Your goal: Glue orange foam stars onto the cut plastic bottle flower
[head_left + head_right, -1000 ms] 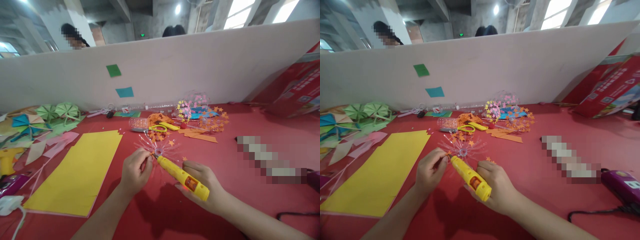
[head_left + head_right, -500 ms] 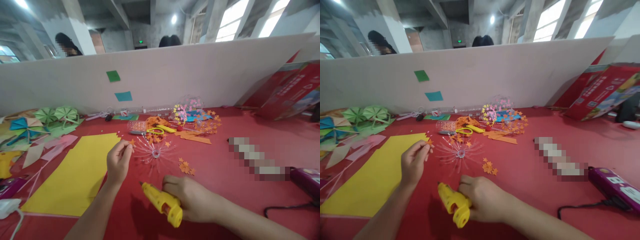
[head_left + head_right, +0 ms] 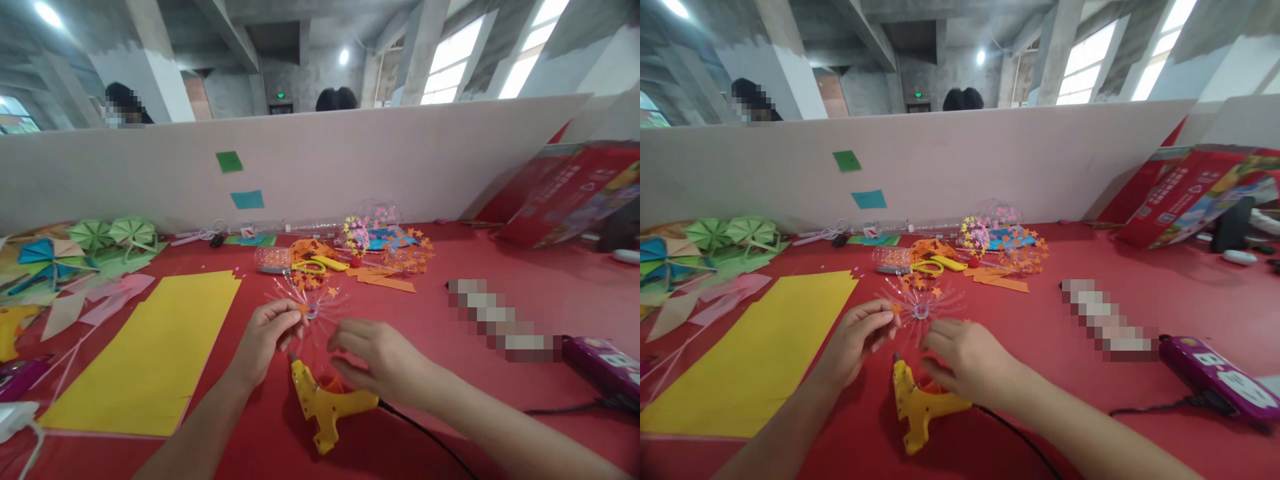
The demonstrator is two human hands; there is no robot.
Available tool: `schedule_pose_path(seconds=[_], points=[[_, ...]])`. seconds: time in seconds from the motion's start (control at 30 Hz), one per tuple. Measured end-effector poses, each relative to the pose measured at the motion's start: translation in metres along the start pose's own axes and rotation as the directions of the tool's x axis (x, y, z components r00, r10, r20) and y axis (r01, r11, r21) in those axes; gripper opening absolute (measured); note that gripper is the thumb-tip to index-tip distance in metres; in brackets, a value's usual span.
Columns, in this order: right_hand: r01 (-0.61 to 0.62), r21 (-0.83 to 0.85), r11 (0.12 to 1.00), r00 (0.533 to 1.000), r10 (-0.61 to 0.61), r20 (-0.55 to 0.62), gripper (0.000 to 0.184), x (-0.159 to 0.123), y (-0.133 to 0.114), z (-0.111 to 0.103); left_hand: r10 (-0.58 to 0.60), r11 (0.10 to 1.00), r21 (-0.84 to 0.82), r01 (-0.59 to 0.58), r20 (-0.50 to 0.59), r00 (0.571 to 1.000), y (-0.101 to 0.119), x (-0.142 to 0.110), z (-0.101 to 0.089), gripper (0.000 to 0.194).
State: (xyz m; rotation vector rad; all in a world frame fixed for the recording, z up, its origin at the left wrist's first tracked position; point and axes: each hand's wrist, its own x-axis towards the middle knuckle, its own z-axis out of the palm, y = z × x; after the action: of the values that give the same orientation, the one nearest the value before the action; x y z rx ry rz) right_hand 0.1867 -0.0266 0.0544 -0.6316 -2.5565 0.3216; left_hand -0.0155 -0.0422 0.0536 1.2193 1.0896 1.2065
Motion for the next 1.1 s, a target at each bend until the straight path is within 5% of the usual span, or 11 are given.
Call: schedule_pose_path(seconds=[0.13, 0.37, 0.47, 0.57, 0.63, 0.73, 0.8, 0.9, 1.1], points=[[0.045, 0.030, 0.999, 0.963, -0.035, -0.268, 0.010, 0.018, 0.007, -0.009, -0.145, 0.978, -0.138, 0.158, 0.100, 0.984, 0.000, -0.002, 0.003, 0.016], [0.139, 0.223, 0.965, 0.969, -0.086, -0.232, 0.008, 0.033, 0.011, 0.000, -0.214, 0.930, -0.244, 0.276, 0.254, 0.943, -0.002, -0.003, 0.006, 0.016], [0.106, 0.302, 0.947, 0.969, -0.030, -0.244, 0.008, 0.029, 0.011, -0.001, -0.195, 0.961, -0.159, 0.228, 0.200, 0.960, -0.004, -0.003, 0.006, 0.021], [0.011, 0.306, 0.952, 0.962, 0.074, -0.264, 0.010, 0.027, 0.017, -0.013, 0.023, 0.985, 0.171, -0.023, 0.001, 1.000, -0.004, -0.002, 0.003, 0.023], [-0.058, 0.287, 0.956, 0.947, 0.144, -0.288, 0.010, 0.028, 0.023, -0.023, 0.307, 0.843, 0.482, -0.238, -0.069, 0.949, -0.005, -0.002, 0.000, 0.015], [-0.106, 0.253, 0.962, 0.937, 0.182, -0.298, 0.012, 0.032, 0.031, -0.031, 0.589, 0.520, 0.761, -0.388, 0.010, 0.808, -0.008, 0.000, -0.002, 0.009], [-0.101, 0.214, 0.972, 0.944, 0.162, -0.288, 0.011, 0.034, 0.032, -0.030, 0.647, 0.389, 0.829, -0.402, 0.065, 0.760, -0.013, 0.002, -0.001, 0.014], [-0.095, 0.129, 0.987, 0.961, 0.124, -0.245, 0.011, 0.035, 0.031, -0.022, 0.657, 0.257, 0.886, -0.386, 0.133, 0.742, -0.020, 0.005, 0.005, 0.023], [-0.061, -0.021, 0.998, 0.975, 0.055, -0.214, 0.008, 0.032, 0.030, -0.008, 0.637, 0.137, 0.916, -0.377, 0.210, 0.742, -0.028, 0.013, 0.014, 0.025]])
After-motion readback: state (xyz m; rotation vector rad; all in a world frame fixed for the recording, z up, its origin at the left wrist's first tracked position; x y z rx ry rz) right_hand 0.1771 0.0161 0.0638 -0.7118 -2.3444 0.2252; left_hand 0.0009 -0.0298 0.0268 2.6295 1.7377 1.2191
